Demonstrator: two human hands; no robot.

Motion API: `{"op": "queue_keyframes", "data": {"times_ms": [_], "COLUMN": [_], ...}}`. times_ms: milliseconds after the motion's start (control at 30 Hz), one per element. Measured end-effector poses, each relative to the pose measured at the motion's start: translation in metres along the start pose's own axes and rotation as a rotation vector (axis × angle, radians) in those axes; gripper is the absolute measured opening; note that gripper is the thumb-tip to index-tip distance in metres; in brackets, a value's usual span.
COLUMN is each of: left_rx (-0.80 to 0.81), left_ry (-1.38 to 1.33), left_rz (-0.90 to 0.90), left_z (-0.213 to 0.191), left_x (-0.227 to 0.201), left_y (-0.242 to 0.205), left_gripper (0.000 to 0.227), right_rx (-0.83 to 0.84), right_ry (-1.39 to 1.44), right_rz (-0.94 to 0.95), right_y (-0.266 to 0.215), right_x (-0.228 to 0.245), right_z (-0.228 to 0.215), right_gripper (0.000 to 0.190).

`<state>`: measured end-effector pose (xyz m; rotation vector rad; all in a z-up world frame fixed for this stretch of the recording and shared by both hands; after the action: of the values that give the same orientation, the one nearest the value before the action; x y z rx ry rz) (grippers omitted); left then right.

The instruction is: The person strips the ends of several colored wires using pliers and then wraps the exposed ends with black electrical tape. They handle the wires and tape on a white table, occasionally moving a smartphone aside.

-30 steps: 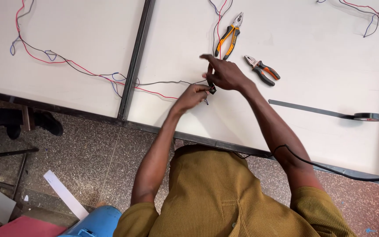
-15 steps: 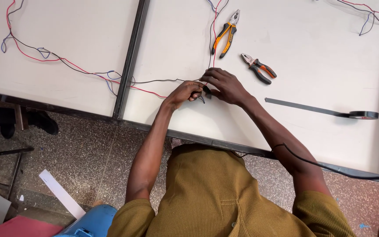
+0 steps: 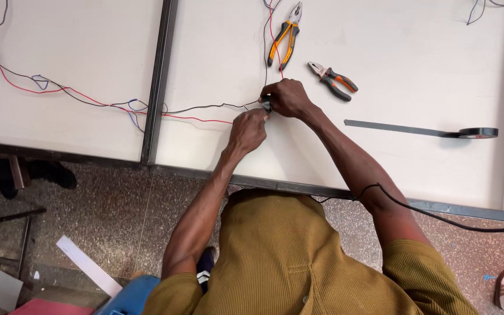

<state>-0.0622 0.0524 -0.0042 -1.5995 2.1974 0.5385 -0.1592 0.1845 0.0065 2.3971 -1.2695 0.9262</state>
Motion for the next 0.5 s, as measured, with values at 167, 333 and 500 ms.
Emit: {"op": "queue_keyframes", "data": {"times_ms": [167,333,500], "left_rx": [-0.098,-0.109,0.177], "left_ry": [-0.073,-0.065,-0.662], "left_rz": [-0.078,-0.036,-0.165], "left_z": [-0.048,-0.015,0.013], "left_x": [-0.03,-0.006,0.028], "left_y": [-0.005,-0.002,0.018], "left_gripper": [0.023,0.027,0.029], "right_rx": [0.066,0.105,0.109], "right_ry": [-0.022,-0.004,0.239], "right_rz": [0.13,0.216,0.044], "right_y": [0.023,0.03,-0.002], "right_x": [-0.013,-0.009,0.049], "right_z": [-0.004,-0.005,-0.043], "right_gripper": [0.02,0.011,0.052]}}
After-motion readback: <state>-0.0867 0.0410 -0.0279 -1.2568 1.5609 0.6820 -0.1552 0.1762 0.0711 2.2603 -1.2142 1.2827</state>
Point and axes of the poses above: each hand's wrist, its own y-axis towards the middle knuckle, its own z-axis out of the palm, x = y × z, the point moved 7 cm from there along y, towards the middle knuckle, and after that the axes turned 12 degrees about y, right-handed, at the moved point
